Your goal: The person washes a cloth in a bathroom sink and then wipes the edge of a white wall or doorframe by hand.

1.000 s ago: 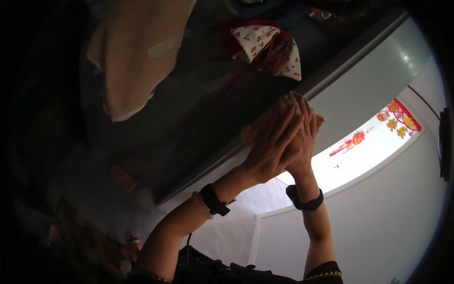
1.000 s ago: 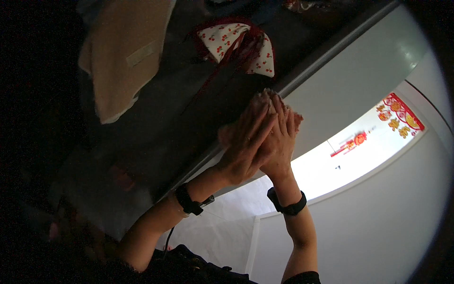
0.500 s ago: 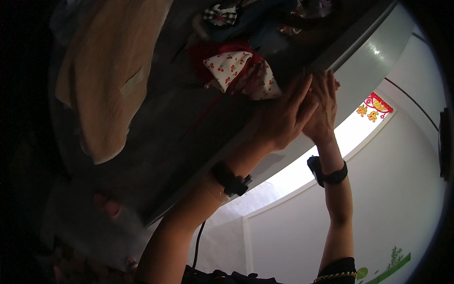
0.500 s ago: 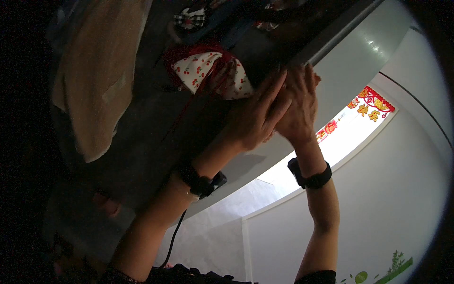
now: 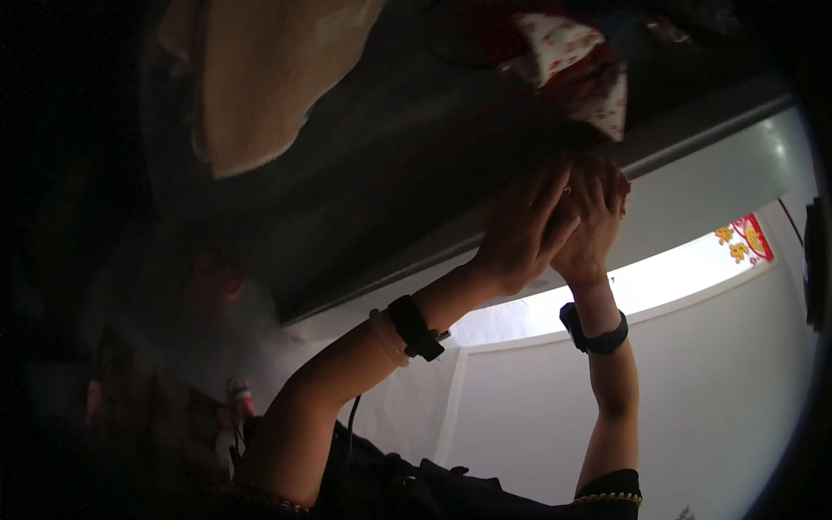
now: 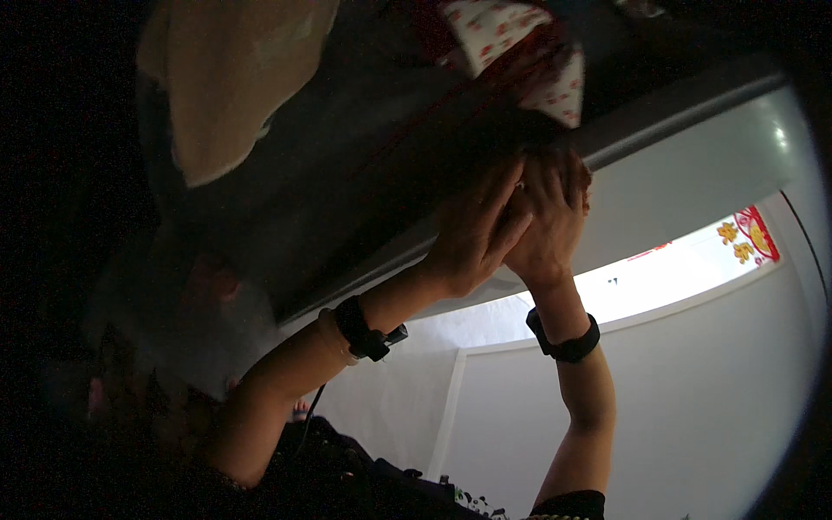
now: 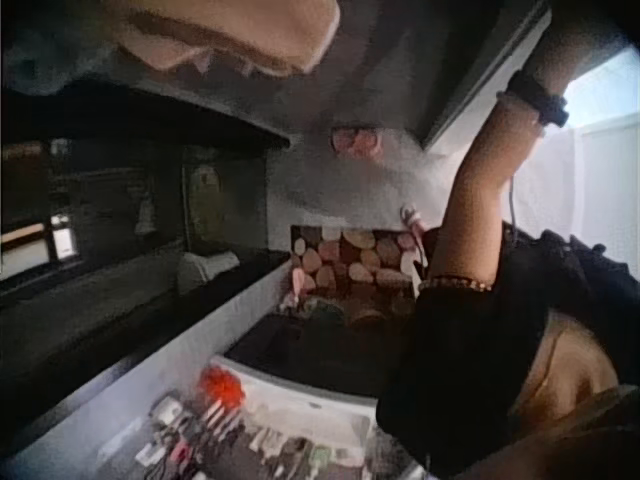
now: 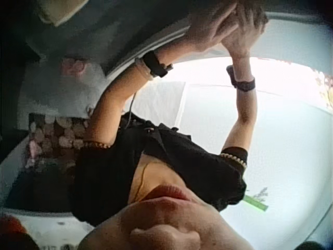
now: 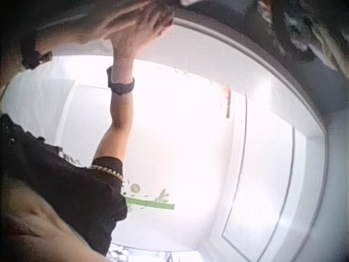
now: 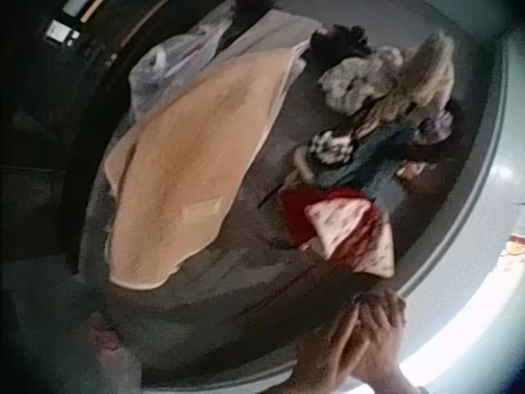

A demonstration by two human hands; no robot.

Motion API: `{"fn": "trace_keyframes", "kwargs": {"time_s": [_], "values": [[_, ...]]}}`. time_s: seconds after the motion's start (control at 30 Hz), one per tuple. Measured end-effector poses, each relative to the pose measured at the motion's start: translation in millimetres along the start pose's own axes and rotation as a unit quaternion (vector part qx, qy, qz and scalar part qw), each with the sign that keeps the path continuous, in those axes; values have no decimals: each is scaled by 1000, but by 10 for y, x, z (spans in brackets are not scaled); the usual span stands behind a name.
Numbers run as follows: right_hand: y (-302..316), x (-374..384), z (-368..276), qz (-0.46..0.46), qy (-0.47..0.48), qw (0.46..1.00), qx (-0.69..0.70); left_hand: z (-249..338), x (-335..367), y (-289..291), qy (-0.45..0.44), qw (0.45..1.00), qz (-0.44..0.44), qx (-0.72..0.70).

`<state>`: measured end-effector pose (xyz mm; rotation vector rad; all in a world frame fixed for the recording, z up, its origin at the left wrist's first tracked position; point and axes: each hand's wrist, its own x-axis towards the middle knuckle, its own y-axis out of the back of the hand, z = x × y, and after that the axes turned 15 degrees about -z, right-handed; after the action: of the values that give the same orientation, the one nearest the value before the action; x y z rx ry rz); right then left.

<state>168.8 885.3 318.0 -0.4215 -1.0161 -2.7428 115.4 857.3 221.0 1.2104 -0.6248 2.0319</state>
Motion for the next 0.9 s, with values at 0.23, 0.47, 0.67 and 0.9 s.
{"fn": "trace_keyframes", "kwargs": {"time_s": [0.23, 0.47, 0.67, 0.9], "values": [[-398, -245, -337, -104, 3, 991, 83, -122, -528, 23, 139, 987, -41, -65], [-430, -382, -277, -119, 12, 977, 175, 51, -590, -109, 234, 971, -41, -1], [-549, -375, -415, -159, 36, 967, 196, 48, -682, 3, 299, 953, -49, -15], [-725, -475, -571, -277, 27, 950, 138, 30, -854, 0, 368, 929, -45, -9]]}}
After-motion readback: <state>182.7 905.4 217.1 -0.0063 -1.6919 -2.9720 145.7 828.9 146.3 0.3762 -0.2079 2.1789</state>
